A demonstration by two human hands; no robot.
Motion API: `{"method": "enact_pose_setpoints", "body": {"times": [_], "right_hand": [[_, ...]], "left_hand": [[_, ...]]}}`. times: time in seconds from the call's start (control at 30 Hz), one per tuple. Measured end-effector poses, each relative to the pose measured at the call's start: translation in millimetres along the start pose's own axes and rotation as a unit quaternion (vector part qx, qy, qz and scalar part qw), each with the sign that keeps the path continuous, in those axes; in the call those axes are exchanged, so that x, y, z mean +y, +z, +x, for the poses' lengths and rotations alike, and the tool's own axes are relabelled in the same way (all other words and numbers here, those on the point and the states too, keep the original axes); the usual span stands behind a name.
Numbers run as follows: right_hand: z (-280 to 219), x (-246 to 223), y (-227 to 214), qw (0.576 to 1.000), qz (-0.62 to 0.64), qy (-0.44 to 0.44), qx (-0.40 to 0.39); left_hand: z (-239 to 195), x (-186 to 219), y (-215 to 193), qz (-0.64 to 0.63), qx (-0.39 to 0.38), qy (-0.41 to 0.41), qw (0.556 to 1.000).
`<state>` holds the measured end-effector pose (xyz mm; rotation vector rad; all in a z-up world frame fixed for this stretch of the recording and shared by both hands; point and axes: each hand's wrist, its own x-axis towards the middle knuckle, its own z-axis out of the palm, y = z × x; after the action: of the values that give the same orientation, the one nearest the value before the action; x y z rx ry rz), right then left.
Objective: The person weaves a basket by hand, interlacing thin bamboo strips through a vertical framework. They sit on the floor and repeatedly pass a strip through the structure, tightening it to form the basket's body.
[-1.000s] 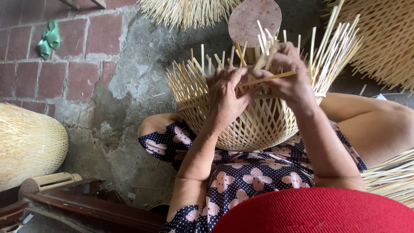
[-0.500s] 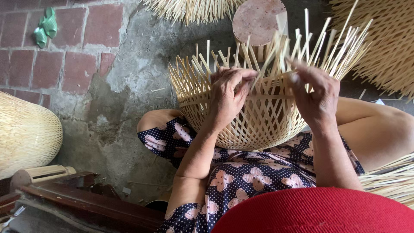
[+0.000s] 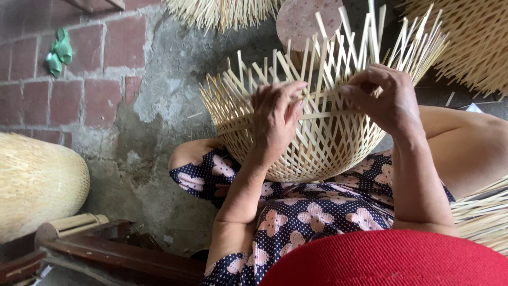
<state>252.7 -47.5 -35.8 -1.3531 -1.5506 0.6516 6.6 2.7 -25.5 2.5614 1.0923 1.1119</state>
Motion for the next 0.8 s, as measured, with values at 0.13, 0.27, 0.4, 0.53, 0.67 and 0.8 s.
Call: {"method": "enact_pose_setpoints", "body": {"times": [0.13,0.27,0.4,0.53,0.67,0.8], "right_hand": [[-7.2,-9.3,-14.8,0.951,0.305,0.036,-0.024],[-13.1,-3.6,-16.8,0.983,0.177,-0.039,-0.033],[-34.1,-0.9,-12.3,0.972,0.227,-0.009,0.053],[-73.7,-15.1,-1.8,0.960,0.262,0.096,0.001],[-85.9,-20.1,8.1,0.986,0.128,0.109,-0.010],[-80.7,-16.6,8.7,0.973,0.208,0.090,-0.035]], "left_hand": [[2.8,5.3,3.6,-0.041,-0.057,-0.010,0.997],[12.9,19.7,10.3,0.044,-0.013,0.014,0.999],[19.7,26.4,4.6,-0.015,-0.048,-0.023,0.998],[16.6,24.4,2.4,-0.145,-0.084,-0.174,0.970],[14.0,22.2,1.9,-0.070,-0.048,-0.034,0.996],[18.1,19.7,2.2,-0.043,-0.058,-0.006,0.997]]}}
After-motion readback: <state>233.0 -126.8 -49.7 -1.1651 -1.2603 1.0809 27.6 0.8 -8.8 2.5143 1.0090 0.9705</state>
